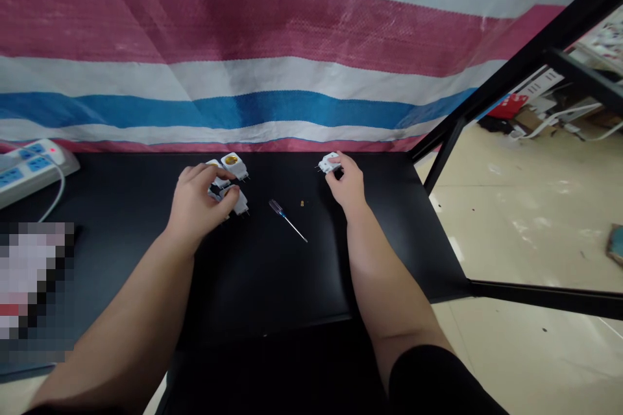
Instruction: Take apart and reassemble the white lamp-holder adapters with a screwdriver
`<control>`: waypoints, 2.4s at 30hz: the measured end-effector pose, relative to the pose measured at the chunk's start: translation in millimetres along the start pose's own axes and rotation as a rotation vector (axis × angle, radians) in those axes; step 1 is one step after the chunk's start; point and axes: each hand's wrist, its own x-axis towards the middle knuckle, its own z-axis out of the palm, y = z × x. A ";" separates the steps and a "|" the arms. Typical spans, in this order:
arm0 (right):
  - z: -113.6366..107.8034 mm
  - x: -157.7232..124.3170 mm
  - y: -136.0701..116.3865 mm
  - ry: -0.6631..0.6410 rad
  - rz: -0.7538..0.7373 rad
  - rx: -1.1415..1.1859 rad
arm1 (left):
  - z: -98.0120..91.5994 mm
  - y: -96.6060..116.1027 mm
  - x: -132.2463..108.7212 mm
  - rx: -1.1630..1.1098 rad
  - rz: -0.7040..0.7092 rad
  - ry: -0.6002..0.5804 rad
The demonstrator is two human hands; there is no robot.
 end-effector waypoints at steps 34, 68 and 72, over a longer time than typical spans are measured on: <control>18.6 -55.1 -121.3 -0.620 -0.236 -0.221 | 5.1 7.8 -2.7 -1.222 -0.345 -0.221; 8.7 -65.7 -119.6 -0.090 -0.262 0.423 | 32.9 27.5 -23.3 -0.496 0.237 -0.590; 9.5 -61.0 -122.2 -0.002 -0.438 0.341 | 33.9 27.1 -23.6 -0.490 0.236 -0.596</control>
